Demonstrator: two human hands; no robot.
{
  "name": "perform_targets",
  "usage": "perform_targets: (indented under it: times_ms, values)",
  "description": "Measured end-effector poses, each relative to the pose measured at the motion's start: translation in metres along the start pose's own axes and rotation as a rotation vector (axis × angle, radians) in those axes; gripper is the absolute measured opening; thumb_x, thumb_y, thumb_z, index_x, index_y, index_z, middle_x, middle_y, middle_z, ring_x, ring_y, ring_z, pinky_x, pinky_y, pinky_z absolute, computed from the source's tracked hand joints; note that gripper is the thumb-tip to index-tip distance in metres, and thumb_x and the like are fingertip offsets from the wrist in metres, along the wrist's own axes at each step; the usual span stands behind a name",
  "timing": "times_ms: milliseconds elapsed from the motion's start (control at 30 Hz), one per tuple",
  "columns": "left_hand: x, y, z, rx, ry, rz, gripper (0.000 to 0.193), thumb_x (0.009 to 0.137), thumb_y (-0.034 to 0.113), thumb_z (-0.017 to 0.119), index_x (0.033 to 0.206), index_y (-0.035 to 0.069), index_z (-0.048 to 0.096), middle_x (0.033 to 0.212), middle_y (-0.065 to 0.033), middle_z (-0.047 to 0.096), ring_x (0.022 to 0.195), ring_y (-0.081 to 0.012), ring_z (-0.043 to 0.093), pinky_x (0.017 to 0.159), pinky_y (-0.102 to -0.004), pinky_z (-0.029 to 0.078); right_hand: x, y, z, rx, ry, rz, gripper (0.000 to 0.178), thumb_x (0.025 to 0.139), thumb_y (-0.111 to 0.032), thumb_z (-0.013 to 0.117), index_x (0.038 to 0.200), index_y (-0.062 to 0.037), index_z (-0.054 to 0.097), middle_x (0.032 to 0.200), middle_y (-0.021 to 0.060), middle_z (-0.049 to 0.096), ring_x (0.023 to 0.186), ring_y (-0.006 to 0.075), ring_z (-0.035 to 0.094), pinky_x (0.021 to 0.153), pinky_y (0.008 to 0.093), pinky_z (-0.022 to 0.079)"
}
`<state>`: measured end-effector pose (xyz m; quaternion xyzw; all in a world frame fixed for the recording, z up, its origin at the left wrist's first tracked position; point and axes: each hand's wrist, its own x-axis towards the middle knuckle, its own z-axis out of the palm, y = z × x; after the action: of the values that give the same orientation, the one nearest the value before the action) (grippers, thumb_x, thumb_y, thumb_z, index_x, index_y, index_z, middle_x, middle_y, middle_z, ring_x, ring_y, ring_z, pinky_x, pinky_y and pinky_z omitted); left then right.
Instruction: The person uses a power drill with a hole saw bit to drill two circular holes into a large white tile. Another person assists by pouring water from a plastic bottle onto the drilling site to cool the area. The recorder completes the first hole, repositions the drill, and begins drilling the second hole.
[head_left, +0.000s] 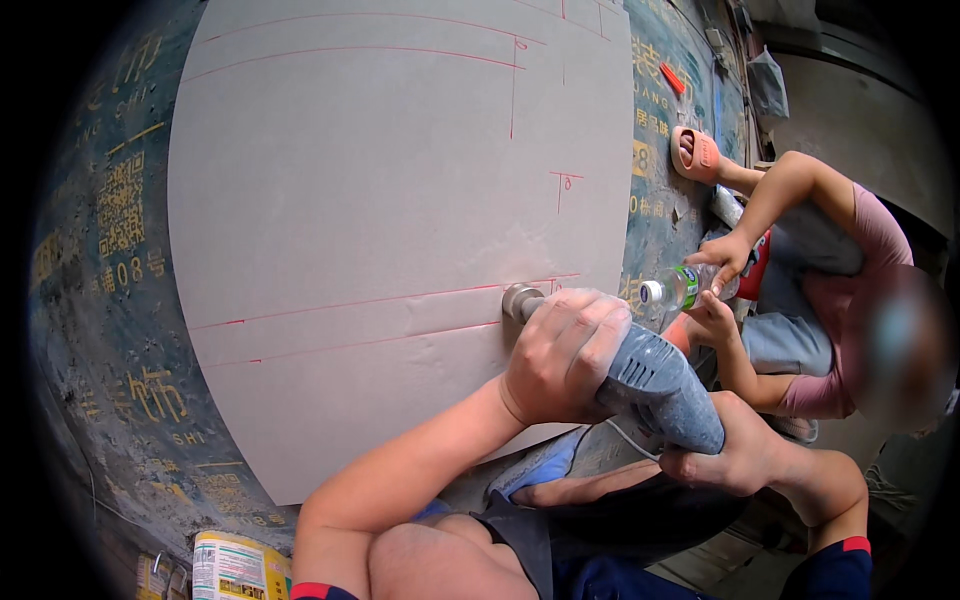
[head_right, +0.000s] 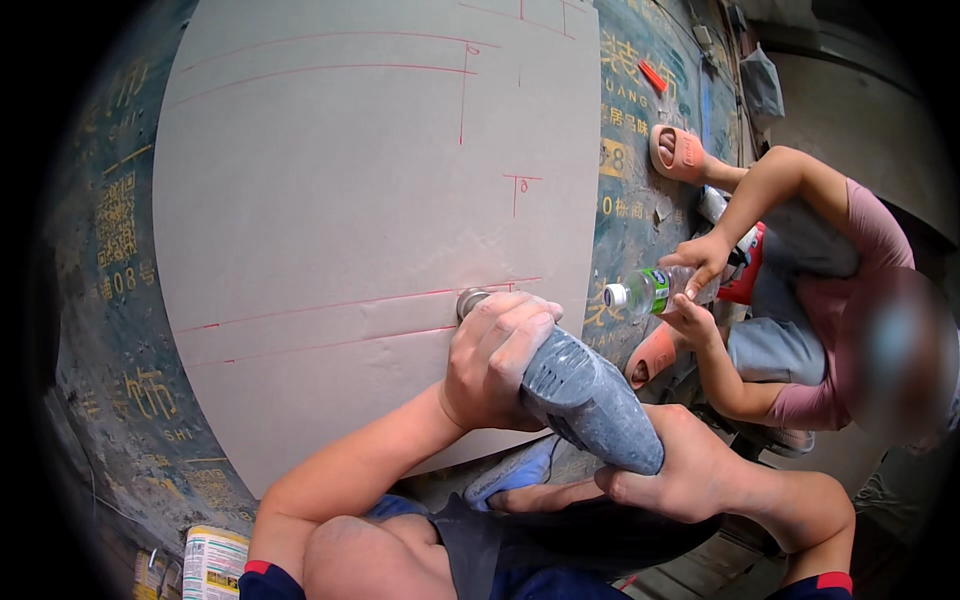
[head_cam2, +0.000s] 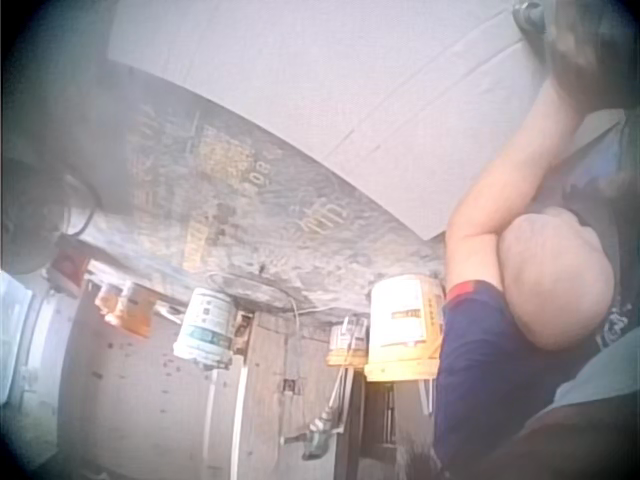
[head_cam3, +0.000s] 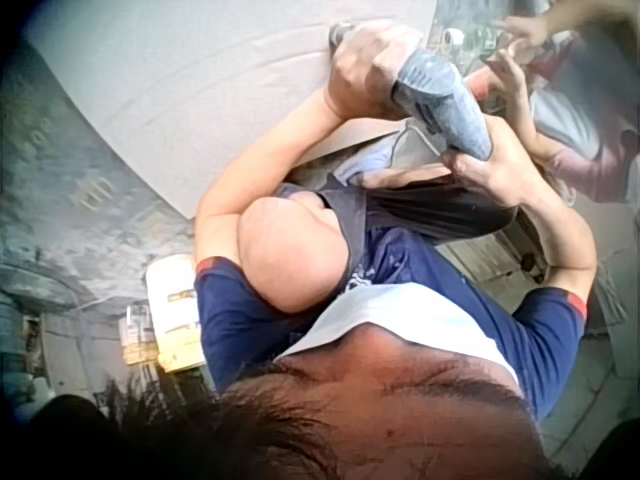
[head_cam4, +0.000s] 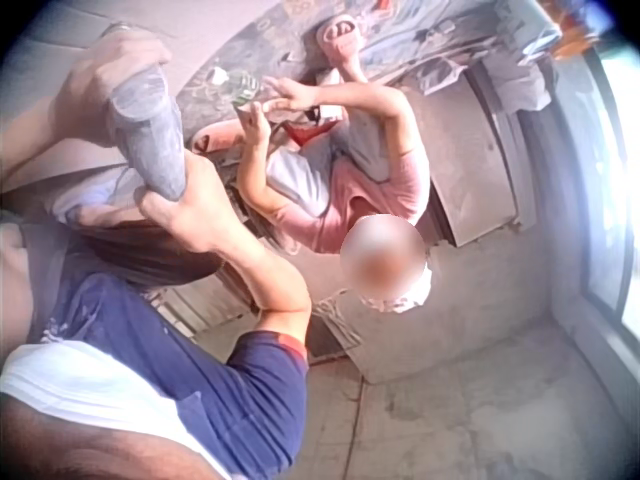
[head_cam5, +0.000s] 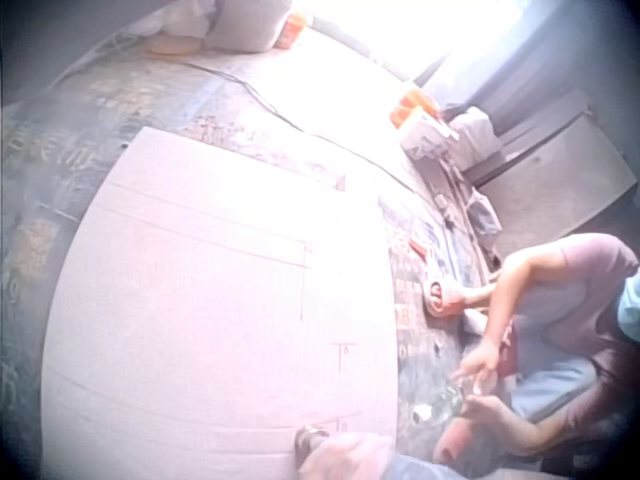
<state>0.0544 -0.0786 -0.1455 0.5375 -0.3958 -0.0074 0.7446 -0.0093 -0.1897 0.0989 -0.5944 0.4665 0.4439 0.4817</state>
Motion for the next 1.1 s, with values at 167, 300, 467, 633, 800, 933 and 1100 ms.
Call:
perform_targets:
  times_ms: [167,300,467,633,800,933,1100]
  values:
    - [0.006,-0.003,0.005,-0.013,-0.013,0.006,0.071,0.086,0.043,0.077,0.134,-0.004,0.052,0.115,-0.0252,0.068,0.101,-0.0421,0.069,0.089,-0.0535,0.056,0.003,0.008,-0.010,0.125,-0.041,0.054,0.028,0.088,-0.017,0.074,0.106,0.0031,0.067,0.080,0.0044,0.069,0.074,0.0111,0.065,0.070,0.0297,0.053]
    - [0.008,-0.004,0.009,0.017,-0.049,-0.001,0.074,0.086,0.047,0.078,0.134,-0.004,0.053,0.116,-0.0247,0.068,0.100,-0.0418,0.069,0.090,-0.0523,0.055,0.004,0.010,-0.016,0.182,-0.051,0.078,0.029,0.088,-0.018,0.073,0.109,0.0022,0.068,0.077,0.0035,0.067,0.069,0.0105,0.064,0.066,0.0285,0.053]
    - [0.008,-0.003,0.015,0.016,-0.066,-0.006,0.073,0.084,0.045,0.080,0.133,-0.003,0.053,0.116,-0.0240,0.067,0.101,-0.0407,0.068,0.089,-0.0510,0.055,0.006,0.023,-0.020,0.217,-0.051,0.052,0.034,0.087,-0.016,0.072,0.116,0.0018,0.068,0.078,0.0030,0.067,0.068,0.0107,0.064,0.066,0.0278,0.052]
    - [0.007,-0.001,0.020,0.038,-0.077,0.005,0.070,0.083,0.041,0.079,0.132,-0.002,0.054,0.114,-0.0230,0.067,0.100,-0.0400,0.068,0.088,-0.0510,0.054,0.008,0.031,-0.021,0.231,-0.046,-0.001,0.036,0.087,-0.014,0.070,0.119,0.0010,0.069,0.081,0.0012,0.066,0.073,0.0093,0.061,0.070,0.0277,0.051]
    - [0.002,0.000,0.022,0.068,-0.089,0.030,0.061,0.085,0.032,0.076,0.131,-0.002,0.054,0.113,-0.0212,0.067,0.098,-0.0388,0.068,0.086,-0.0510,0.055,0.011,0.047,-0.023,0.205,-0.059,0.016,0.028,0.085,-0.013,0.072,0.109,0.0007,0.069,0.082,0.0007,0.066,0.076,0.0088,0.059,0.072,0.0280,0.051]
    - [0.001,0.003,0.023,0.102,-0.086,0.063,0.053,0.083,0.016,0.073,0.129,-0.001,0.053,0.111,-0.0214,0.070,0.096,-0.0376,0.070,0.085,-0.0497,0.057,0.013,0.063,-0.019,0.242,-0.051,-0.035,0.022,0.084,-0.012,0.073,0.101,0.0008,0.068,0.081,0.0010,0.067,0.074,0.0093,0.060,0.072,0.0280,0.051]
    - [-0.006,0.008,0.025,0.100,-0.063,0.057,0.046,0.087,0.014,0.070,0.128,0.002,0.054,0.114,-0.0191,0.068,0.100,-0.0367,0.068,0.088,-0.0531,0.057,0.015,0.077,-0.016,0.149,-0.054,-0.098,0.023,0.079,-0.012,0.074,0.098,0.0012,0.069,0.084,0.0039,0.072,0.076,0.0119,0.065,0.075,0.0295,0.054]
